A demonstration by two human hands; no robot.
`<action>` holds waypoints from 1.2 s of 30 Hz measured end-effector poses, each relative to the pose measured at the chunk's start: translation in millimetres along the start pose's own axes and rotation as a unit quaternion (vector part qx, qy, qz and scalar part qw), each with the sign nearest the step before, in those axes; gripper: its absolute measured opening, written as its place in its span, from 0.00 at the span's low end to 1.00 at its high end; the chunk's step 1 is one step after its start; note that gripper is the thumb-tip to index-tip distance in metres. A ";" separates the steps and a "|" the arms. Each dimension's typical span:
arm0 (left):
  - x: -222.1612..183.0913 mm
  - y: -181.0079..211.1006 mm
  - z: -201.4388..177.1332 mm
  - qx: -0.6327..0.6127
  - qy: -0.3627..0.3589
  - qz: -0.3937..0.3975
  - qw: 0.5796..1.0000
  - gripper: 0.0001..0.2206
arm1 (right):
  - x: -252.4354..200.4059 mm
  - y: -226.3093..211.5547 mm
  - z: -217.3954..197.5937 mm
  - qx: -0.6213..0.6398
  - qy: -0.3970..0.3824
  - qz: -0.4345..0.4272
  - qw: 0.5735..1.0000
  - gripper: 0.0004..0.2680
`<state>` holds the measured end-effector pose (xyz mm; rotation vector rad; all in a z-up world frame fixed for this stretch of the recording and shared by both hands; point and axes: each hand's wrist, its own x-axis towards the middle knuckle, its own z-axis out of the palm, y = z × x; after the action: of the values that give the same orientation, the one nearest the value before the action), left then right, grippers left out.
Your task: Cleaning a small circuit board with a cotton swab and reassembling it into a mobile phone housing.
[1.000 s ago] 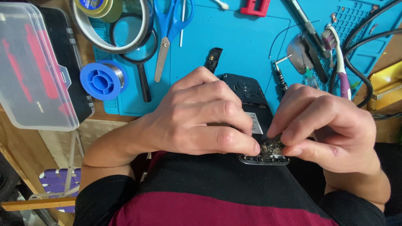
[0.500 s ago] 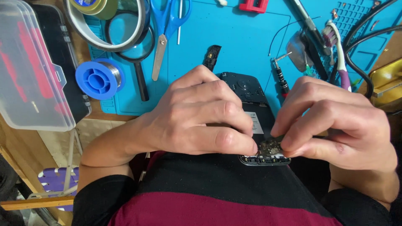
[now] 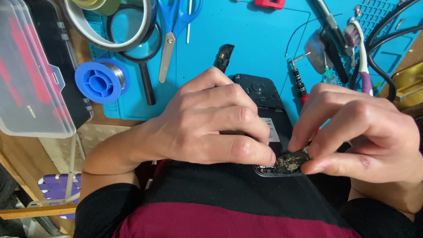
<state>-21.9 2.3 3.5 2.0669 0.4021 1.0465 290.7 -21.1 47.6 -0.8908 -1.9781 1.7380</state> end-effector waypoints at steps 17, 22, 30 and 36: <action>-0.3 -2.8 1.6 0.000 -0.003 0.008 1.000 0.09 | -1.0 2.4 5.6 0.020 0.019 -0.014 1.000 0.09; -2.1 -2.0 1.0 0.002 -0.014 0.005 1.000 0.08 | -4.2 5.0 5.8 0.020 0.028 -0.018 0.999 0.09; -0.9 -1.3 0.3 -0.002 -0.013 -0.001 1.000 0.08 | -1.5 3.9 0.2 -0.005 0.007 -0.023 1.000 0.10; -1.1 -1.8 2.2 -0.002 -0.008 0.000 1.000 0.09 | -1.9 0.4 1.4 -0.015 0.007 -0.030 0.999 0.10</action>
<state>-20.8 1.7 0.7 2.0698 0.3913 1.0304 291.2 -23.4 47.3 -0.8427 -2.0061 1.6696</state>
